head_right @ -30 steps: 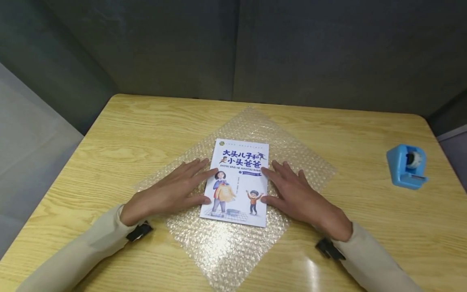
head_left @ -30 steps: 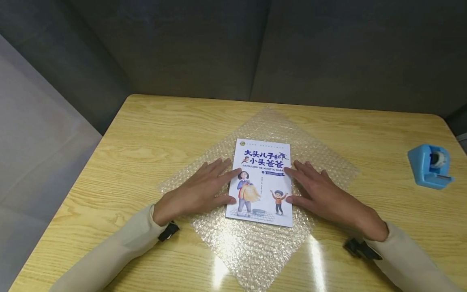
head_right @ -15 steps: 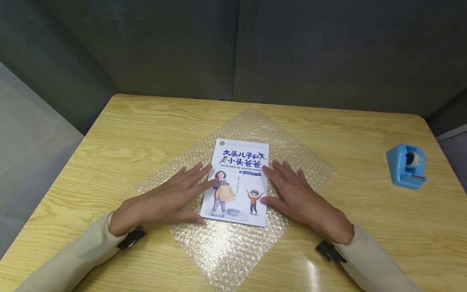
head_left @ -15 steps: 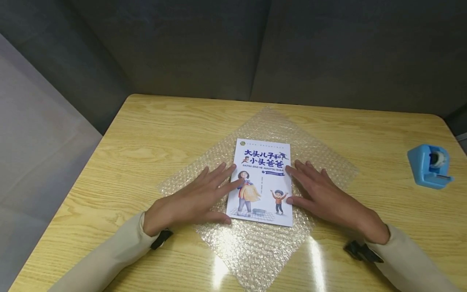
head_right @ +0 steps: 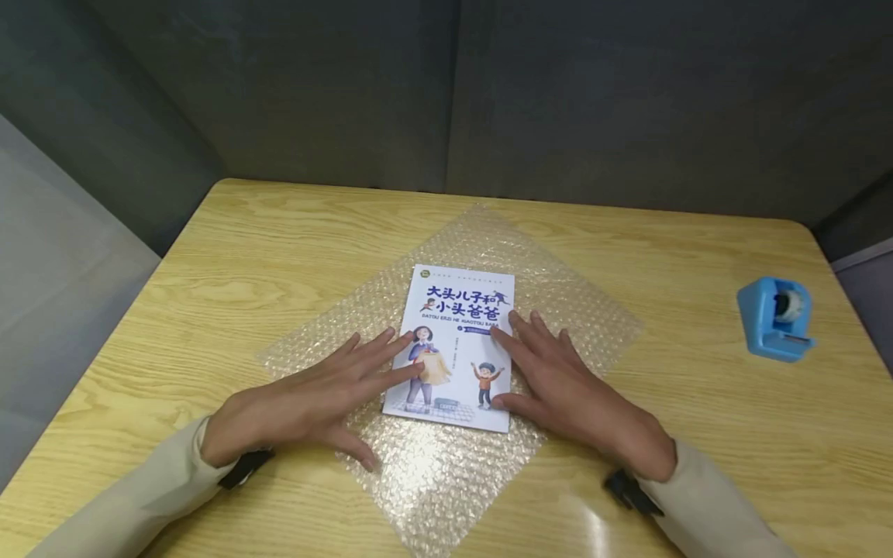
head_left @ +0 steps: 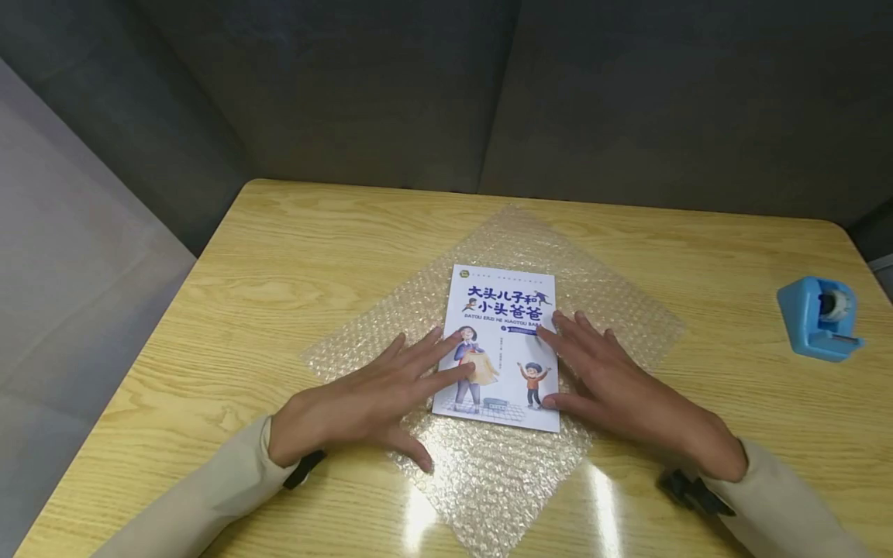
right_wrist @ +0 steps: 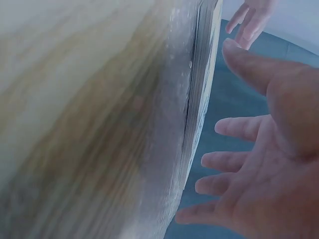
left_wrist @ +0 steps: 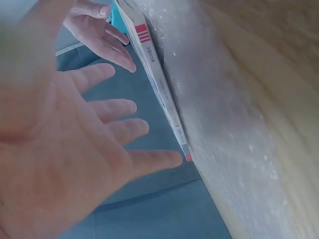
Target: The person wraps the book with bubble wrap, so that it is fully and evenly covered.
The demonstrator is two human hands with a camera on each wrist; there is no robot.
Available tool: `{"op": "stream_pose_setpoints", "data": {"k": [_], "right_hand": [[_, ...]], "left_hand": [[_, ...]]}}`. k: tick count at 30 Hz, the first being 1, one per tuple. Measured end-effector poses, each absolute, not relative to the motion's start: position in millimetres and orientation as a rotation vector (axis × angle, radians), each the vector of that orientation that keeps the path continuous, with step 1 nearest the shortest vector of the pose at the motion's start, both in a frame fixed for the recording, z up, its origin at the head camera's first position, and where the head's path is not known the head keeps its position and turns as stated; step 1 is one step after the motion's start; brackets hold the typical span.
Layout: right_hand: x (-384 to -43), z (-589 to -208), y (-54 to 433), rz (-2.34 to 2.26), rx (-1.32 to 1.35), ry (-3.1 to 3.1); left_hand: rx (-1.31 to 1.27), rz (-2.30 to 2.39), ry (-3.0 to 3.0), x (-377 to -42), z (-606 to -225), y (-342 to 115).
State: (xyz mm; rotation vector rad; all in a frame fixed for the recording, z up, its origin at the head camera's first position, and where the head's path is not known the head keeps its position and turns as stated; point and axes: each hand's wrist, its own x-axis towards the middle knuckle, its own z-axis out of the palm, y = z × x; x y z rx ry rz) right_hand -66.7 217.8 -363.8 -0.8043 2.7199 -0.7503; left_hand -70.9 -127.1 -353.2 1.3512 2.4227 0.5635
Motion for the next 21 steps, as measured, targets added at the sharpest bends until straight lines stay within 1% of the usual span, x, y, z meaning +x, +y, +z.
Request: {"op": "stream_pose_setpoints", "data": {"k": [12, 21], "right_hand": [[-57.5, -362.9, 216.4, -0.758, -0.830, 2.689], [-53.8, -364.3, 216.4, -0.778, -0.879, 2.701]], "left_hand": [[1.398, 0.511, 2.395, -61.3, -353.5, -124.2], [1.516, 0.396, 2.395, -52.5, -357.0, -113.9]]}}
